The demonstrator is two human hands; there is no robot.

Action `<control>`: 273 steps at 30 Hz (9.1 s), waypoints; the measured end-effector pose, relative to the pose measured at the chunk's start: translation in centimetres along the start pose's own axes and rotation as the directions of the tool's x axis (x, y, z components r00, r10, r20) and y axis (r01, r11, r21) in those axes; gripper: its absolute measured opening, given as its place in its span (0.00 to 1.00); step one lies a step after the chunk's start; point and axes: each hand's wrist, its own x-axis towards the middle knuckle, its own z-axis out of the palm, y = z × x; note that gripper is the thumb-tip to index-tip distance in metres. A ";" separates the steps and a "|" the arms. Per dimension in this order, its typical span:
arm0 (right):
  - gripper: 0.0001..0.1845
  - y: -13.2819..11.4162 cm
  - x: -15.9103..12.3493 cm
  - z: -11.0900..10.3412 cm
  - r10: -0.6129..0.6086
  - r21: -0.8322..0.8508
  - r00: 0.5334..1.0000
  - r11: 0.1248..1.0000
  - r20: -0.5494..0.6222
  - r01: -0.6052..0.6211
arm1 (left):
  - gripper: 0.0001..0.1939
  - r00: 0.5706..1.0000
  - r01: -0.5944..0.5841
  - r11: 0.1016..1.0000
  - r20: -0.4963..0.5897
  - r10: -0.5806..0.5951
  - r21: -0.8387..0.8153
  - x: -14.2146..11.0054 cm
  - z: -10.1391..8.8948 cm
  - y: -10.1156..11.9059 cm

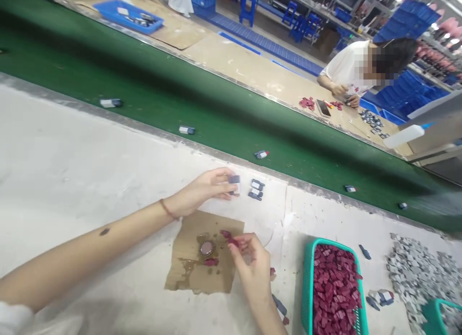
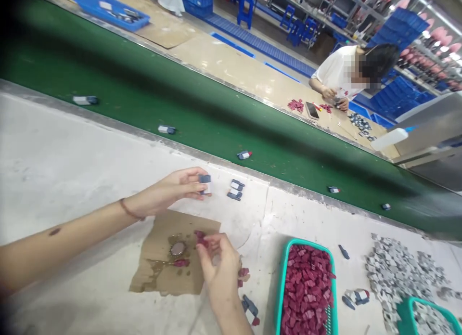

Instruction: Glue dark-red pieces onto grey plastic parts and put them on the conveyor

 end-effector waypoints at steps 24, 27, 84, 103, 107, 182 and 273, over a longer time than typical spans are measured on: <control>0.18 -0.9 1.1 3.1 -0.364 -0.339 0.829 0.785 0.425 0.519 | 0.17 0.998 0.048 0.970 0.045 -0.038 -0.240 -8.5 -2.5 -6.5; 0.11 -0.7 1.5 2.4 -0.187 -0.074 0.939 0.973 0.288 0.217 | 0.13 1.000 0.028 0.994 0.002 -0.028 -0.106 -8.8 -2.1 -6.7; 0.08 -1.4 1.2 -4.0 -0.256 -0.155 0.758 0.967 -0.600 0.203 | 0.12 0.865 -0.474 0.401 0.332 0.375 0.784 11.8 6.9 -1.2; 0.15 2.6 -5.9 -16.7 -0.106 -0.792 0.929 0.562 -0.355 -0.238 | 0.21 0.926 -0.348 0.288 0.279 0.254 0.892 14.9 0.1 -1.6; 0.15 2.3 -6.1 -17.5 -0.076 -0.798 0.957 0.573 -0.279 -0.187 | 0.23 0.938 -0.293 0.410 0.178 0.297 0.864 13.3 -0.2 -1.0; 0.19 -1.1 0.9 3.4 -0.466 -0.507 0.737 0.536 0.490 0.676 | 0.22 0.966 0.206 0.880 -0.055 -0.253 -0.428 -8.7 -2.9 -5.4; 0.18 -0.4 -2.8 -13.4 0.256 0.122 0.886 0.966 -0.386 -0.226 | 0.19 0.977 0.130 0.966 -0.139 -0.163 -0.222 -0.9 -1.3 0.9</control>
